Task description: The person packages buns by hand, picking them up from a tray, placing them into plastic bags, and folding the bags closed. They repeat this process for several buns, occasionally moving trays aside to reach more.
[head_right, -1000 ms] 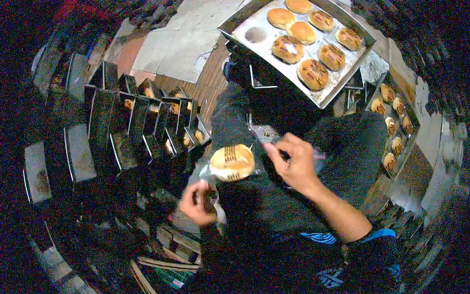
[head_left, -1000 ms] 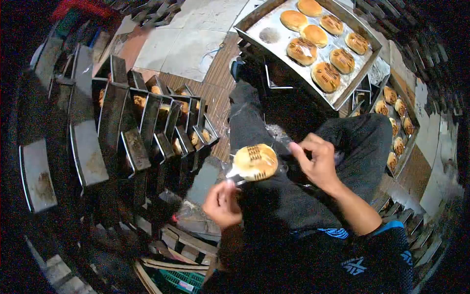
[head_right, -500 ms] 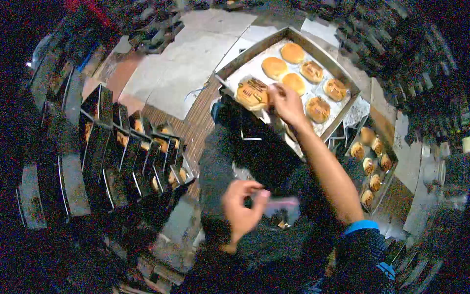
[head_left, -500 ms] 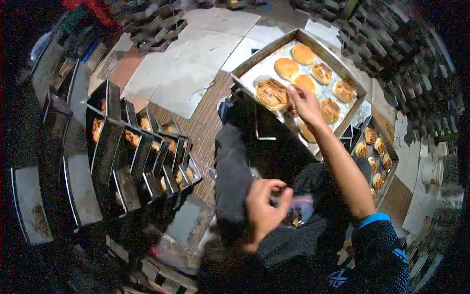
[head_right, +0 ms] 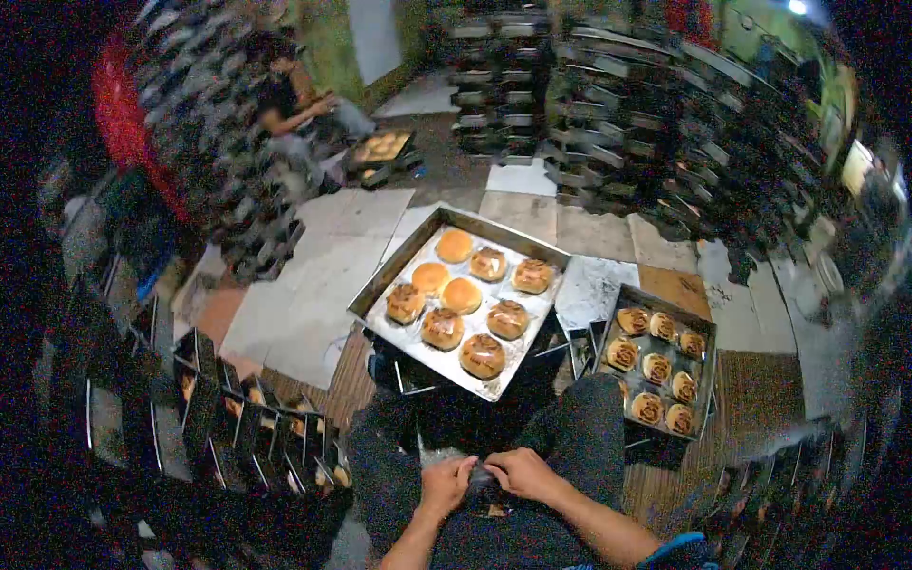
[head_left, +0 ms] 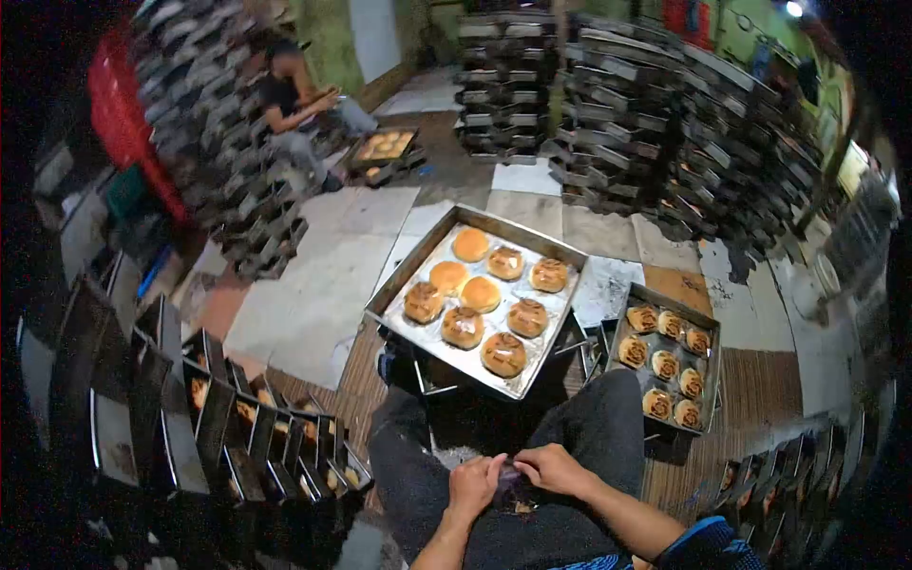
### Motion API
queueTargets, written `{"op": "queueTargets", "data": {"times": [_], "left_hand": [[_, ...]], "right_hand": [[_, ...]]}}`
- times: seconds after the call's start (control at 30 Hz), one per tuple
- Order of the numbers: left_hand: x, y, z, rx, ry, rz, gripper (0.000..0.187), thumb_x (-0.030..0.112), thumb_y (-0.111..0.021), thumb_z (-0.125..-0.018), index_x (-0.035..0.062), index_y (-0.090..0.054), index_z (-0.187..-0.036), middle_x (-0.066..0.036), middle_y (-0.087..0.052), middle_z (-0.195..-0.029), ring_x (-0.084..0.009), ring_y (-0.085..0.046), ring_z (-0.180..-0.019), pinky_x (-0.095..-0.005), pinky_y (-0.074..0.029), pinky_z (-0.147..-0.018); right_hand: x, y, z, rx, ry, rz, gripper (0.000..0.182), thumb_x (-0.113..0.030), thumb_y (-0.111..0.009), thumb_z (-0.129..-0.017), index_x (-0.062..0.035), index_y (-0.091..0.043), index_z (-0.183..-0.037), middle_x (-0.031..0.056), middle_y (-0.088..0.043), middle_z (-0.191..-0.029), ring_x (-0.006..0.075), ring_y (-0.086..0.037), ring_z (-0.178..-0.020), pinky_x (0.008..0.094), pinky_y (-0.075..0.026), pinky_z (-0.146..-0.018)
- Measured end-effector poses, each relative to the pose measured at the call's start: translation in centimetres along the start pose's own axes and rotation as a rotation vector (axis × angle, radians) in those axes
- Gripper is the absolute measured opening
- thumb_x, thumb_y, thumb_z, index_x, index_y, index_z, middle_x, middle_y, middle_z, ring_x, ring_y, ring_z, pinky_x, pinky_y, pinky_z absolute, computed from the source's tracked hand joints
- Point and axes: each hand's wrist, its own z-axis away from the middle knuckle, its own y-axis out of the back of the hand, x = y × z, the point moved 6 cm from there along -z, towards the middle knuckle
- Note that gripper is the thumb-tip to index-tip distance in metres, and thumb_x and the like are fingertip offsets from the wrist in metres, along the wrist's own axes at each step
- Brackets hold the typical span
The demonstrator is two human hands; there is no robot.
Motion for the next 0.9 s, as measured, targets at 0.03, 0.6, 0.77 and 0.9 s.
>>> {"op": "queueTargets", "data": {"times": [0.03,0.6,0.77,0.9], "left_hand": [[1.5,1.0,-0.2,-0.015,-0.032,-0.016,0.026,0.027,-0.065,-0.089,0.0011,-0.069,-0.088,-0.017,-0.065,-0.081,-0.0352,-0.064,-0.075,-0.0415,-0.051,-0.065],[-11.6,9.7,0.4,0.902,0.522,1.044,0.009,0.008,-0.065,-0.090,0.0042,-0.060,-0.085,0.000,-0.061,-0.078,-0.0070,-0.048,-0.056,-0.0208,-0.040,-0.050],[-12.0,10.2,-0.7,0.943,0.368,1.298,0.014,0.002,-0.070,-0.083,-0.0008,-0.057,-0.087,-0.006,-0.061,-0.079,-0.0123,-0.054,-0.063,-0.0246,-0.045,-0.056],[-15.0,6.6,1.6,0.846,0.808,1.300,0.019,0.015,-0.065,-0.087,-0.0013,-0.060,-0.094,-0.010,-0.062,-0.084,-0.0176,-0.059,-0.072,-0.0311,-0.050,-0.066]], "right_hand": [[0.0,0.8,-0.2,0.038,-0.003,-0.008,0.013,-0.011,-0.067,-0.082,-0.0058,-0.069,-0.094,0.0155,-0.068,-0.086,0.0362,-0.066,-0.079,0.0421,-0.053,-0.071],[-2.2,8.3,-16.4,0.453,-0.124,-0.181,0.031,-0.027,-0.055,-0.094,0.0012,-0.067,-0.092,0.0214,-0.067,-0.088,0.0382,-0.064,-0.084,0.0435,-0.050,-0.078],[12.8,6.1,-34.1,0.415,0.163,0.467,0.049,-0.030,-0.045,-0.096,0.0144,-0.046,-0.117,0.0372,-0.055,-0.106,0.0513,-0.050,-0.104,0.0543,-0.038,-0.095],[15.3,8.0,-40.7,0.527,-0.154,0.693,0.043,-0.033,-0.042,-0.094,0.0006,-0.065,-0.079,0.0261,-0.064,-0.074,0.0463,-0.060,-0.072,0.0547,-0.046,-0.074]]}}
